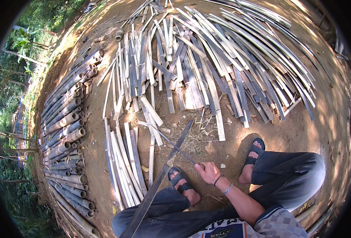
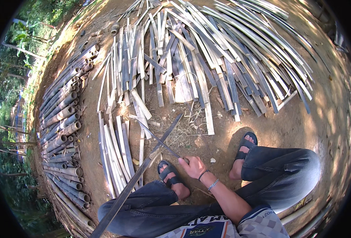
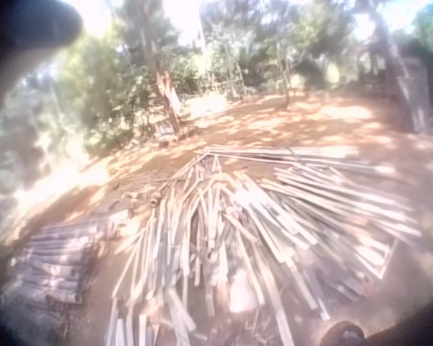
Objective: The person shaves a piece of bamboo with a knife, scraping off the outer layer while sitting on the ground.
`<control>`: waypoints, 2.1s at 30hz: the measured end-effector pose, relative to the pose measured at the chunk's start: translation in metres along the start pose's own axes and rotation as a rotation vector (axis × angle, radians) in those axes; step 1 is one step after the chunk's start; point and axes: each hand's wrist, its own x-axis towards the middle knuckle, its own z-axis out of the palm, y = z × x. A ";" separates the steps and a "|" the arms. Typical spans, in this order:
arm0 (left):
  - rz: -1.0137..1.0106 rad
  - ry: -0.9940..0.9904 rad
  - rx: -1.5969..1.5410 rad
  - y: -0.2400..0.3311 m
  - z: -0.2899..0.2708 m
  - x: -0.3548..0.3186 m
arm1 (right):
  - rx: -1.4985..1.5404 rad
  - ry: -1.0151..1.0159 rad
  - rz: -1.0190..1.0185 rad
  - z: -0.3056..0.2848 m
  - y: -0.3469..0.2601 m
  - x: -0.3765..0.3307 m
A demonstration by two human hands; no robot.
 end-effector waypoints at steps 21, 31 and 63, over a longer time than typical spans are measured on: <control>-0.019 0.016 0.035 -0.004 0.003 0.003 | -0.036 0.086 0.217 -0.001 0.032 0.035; -0.045 0.036 0.034 -0.005 0.010 0.004 | -0.110 0.182 0.474 0.019 0.063 0.046; 0.032 0.043 -0.021 0.000 -0.006 0.000 | 0.080 -0.254 -0.047 -0.018 -0.084 -0.048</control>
